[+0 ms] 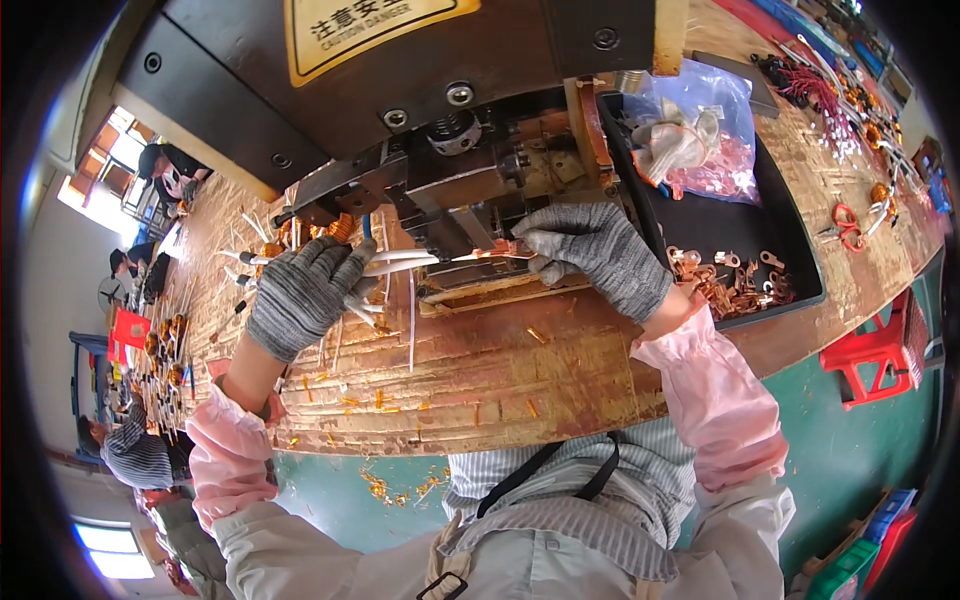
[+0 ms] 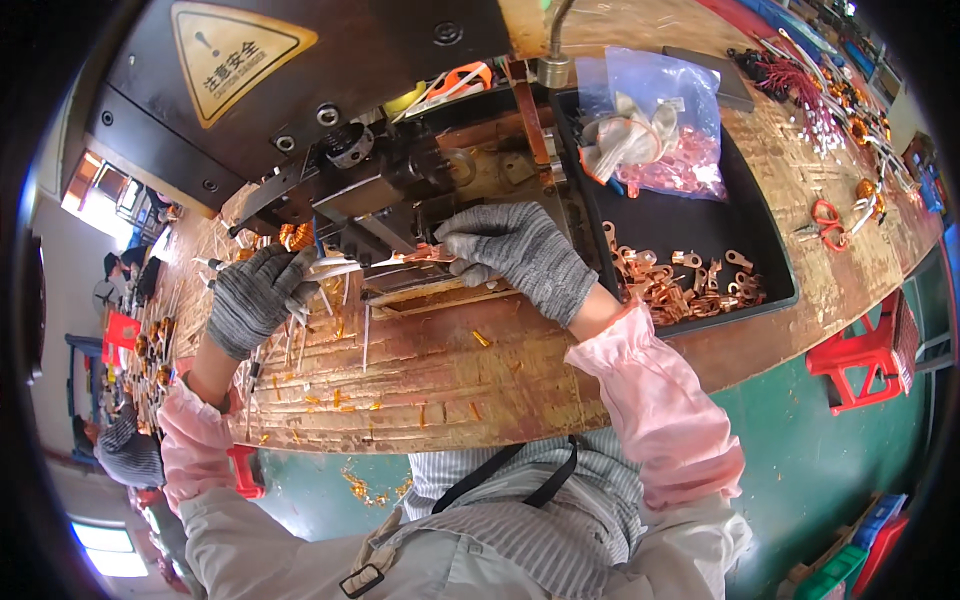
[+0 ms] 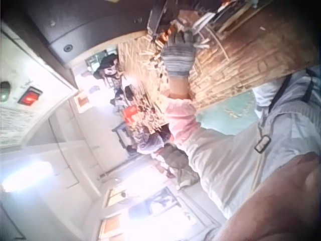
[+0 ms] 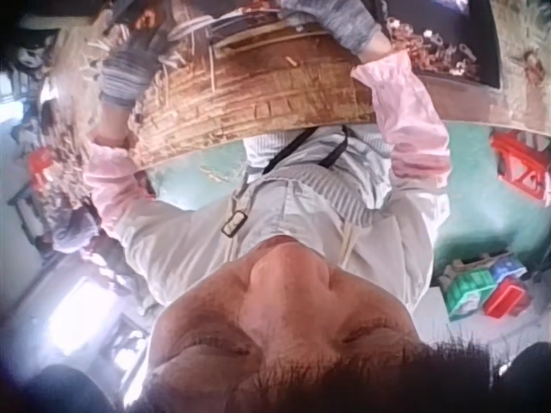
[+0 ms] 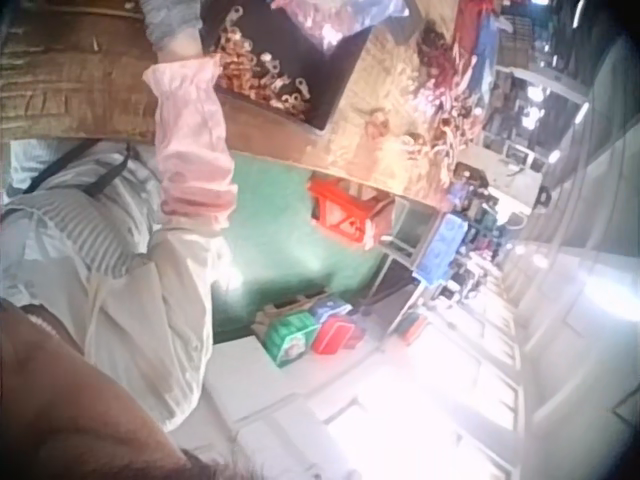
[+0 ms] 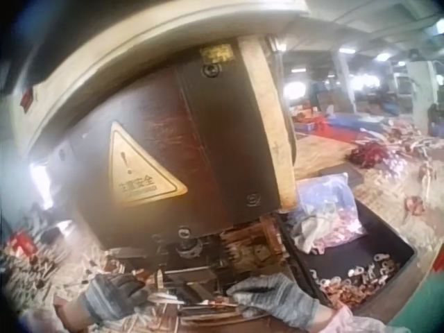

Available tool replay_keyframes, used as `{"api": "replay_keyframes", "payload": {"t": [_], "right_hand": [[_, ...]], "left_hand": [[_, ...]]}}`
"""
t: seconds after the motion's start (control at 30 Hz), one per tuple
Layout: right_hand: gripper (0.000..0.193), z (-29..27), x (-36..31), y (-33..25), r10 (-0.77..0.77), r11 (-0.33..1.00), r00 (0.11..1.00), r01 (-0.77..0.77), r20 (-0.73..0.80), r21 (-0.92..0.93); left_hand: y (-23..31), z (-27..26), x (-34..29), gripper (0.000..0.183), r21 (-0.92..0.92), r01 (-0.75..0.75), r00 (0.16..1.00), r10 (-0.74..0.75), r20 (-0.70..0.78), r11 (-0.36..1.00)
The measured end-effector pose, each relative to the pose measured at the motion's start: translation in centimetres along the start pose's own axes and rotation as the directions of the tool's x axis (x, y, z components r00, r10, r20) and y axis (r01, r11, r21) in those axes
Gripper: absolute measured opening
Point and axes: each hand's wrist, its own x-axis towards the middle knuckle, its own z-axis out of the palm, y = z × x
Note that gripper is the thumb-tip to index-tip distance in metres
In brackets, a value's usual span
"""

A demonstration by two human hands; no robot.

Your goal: Using a workbench crimping machine to attach copper terminals to the ends of wires on toroidal coils.

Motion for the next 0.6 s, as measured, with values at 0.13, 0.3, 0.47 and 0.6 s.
{"api": "replay_keyframes", "payload": {"t": [0.13,0.3,0.47,0.6], "right_hand": [[0.023,-0.1,0.8,0.0,-0.013,0.999,1.000,0.013,0.006,0.037],[0.021,0.0,1.4,0.0,-0.019,0.998,1.000,0.020,-0.011,0.063],[0.020,0.2,1.7,-0.1,-0.009,0.996,0.999,0.014,-0.051,0.090],[0.020,0.6,1.9,-0.3,0.012,0.999,0.996,-0.008,-0.093,0.048]], "left_hand": [[-0.2,0.0,0.1,0.040,0.026,-0.001,1.000,0.001,-0.021,1.000],[-0.6,0.4,-0.2,0.043,0.046,0.013,1.000,-0.014,0.012,0.999],[-0.5,0.1,0.0,0.045,0.010,0.040,0.997,-0.041,0.072,0.999],[-0.7,-0.1,-0.1,0.046,0.011,0.043,0.994,-0.044,0.099,0.999]]}}
